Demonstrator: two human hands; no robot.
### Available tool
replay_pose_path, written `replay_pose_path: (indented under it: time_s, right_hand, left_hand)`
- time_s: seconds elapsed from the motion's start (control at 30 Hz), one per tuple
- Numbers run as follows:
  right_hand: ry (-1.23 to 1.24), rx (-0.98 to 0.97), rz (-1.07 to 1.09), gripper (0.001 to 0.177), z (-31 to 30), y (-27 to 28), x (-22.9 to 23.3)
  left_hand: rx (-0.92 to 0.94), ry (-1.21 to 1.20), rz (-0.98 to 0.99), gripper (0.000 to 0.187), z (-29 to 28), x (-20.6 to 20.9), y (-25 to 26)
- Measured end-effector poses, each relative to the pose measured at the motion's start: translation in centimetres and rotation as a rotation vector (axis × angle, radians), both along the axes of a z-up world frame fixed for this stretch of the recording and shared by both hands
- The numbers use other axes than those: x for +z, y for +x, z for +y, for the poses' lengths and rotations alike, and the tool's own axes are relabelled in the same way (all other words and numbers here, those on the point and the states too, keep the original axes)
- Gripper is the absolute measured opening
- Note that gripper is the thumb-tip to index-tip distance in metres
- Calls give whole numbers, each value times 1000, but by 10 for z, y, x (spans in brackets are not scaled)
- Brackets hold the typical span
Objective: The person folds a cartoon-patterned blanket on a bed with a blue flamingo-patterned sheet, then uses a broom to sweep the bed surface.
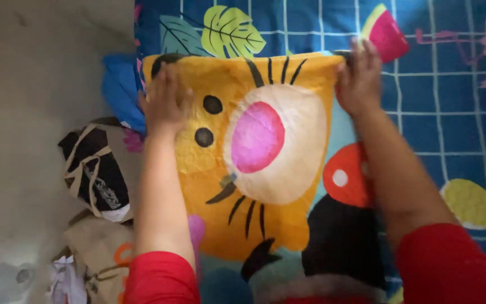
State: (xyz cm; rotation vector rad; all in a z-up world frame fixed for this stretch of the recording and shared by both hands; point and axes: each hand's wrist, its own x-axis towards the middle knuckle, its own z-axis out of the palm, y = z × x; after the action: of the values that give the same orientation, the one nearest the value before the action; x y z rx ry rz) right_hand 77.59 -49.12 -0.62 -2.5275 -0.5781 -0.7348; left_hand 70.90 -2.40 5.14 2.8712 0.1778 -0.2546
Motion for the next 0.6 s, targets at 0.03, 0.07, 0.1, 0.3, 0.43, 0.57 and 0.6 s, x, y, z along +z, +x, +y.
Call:
replay_pose_path:
  time_s: [0.03,0.07,0.1,0.3,0.43,0.57,0.6]
  right_hand:
    - [109,-12,43,36,-8,11,-3]
    - [216,-29,91,26,-17,20,-7]
    - [216,-29,101,26,-20,25,-13]
    - [-145,9,-73,17,-38,54,-10]
    - [-470,-215,59,23,-8,62,15]
    - [-923,-415,264,44,39,39,53]
    - [-923,-418,266,44,65,14,64]
  left_hand:
    - [-60,-51,-294,73,12,-12,10]
    - [-126,-104,-582,70,23,-25,20]
    - [-124,-104,-572,70,30,-28,22]
    - [-78,-327,-482,27,49,-18,47]
    - [-247,-235,-552,27,72,-31,62]
    - [-236,-149,-476,32,-5,42,38]
    - [-238,-149,-476,32,-24,19,26]
